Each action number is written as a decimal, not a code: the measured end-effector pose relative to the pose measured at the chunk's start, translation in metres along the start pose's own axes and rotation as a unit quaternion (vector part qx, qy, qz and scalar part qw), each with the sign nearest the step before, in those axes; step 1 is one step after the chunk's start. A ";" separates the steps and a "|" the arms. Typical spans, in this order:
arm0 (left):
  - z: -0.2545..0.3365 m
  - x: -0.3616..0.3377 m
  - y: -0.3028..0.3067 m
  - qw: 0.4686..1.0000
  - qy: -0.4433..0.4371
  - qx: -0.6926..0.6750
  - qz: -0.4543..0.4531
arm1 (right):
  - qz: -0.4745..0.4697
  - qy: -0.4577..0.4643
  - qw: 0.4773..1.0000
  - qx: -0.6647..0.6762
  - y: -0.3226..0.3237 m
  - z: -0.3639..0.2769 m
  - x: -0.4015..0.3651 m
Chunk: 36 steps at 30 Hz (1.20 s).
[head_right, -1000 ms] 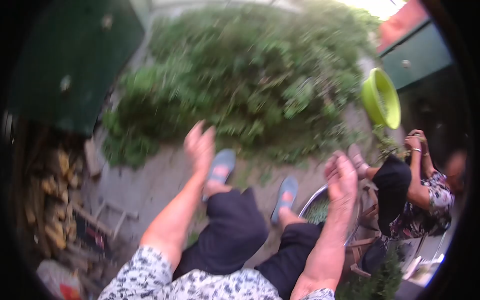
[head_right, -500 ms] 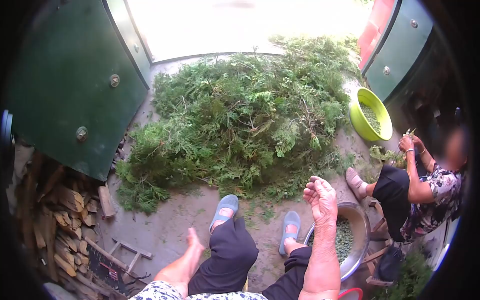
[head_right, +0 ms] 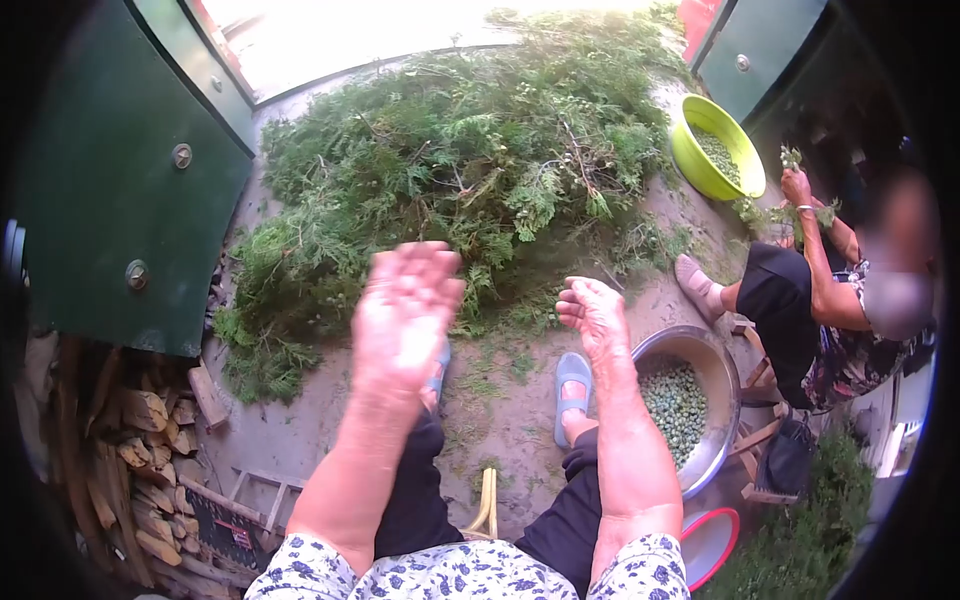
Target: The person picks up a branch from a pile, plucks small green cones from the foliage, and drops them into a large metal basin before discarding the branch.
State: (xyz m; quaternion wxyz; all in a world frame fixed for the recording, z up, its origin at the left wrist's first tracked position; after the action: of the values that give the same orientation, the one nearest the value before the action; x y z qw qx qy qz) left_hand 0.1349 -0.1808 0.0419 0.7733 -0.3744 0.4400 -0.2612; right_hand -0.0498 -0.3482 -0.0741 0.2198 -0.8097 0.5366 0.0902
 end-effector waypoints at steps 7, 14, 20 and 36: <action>-0.112 0.007 0.011 0.943 0.203 0.254 -0.065 | -0.014 -0.048 0.976 -0.210 -0.005 0.056 0.039; -0.060 0.010 0.004 0.953 0.161 0.252 -0.043 | -0.037 0.015 0.973 -0.227 -0.083 0.068 0.119; -0.033 0.013 0.012 0.962 0.177 0.205 -0.022 | -0.015 0.436 0.750 -0.497 -0.123 0.039 0.229; -0.046 0.017 0.013 0.962 0.165 0.217 -0.026 | 0.074 0.084 0.992 0.059 -0.089 0.041 0.161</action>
State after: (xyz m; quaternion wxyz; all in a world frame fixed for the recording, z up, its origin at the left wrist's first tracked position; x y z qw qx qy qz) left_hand 0.1038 -0.2015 0.0079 0.7452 -0.1607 0.4848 -0.4286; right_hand 0.1000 -0.4338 -0.1493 0.2140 -0.7582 0.6159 0.0061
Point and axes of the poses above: each hand's wrist, its own x-axis towards the middle knuckle, its own y-axis out of the back of the hand, z = x × y, the point moved 3 cm from there along x, towards the middle knuckle, and after that the axes turned 6 degrees about y, right-handed, at the moved point
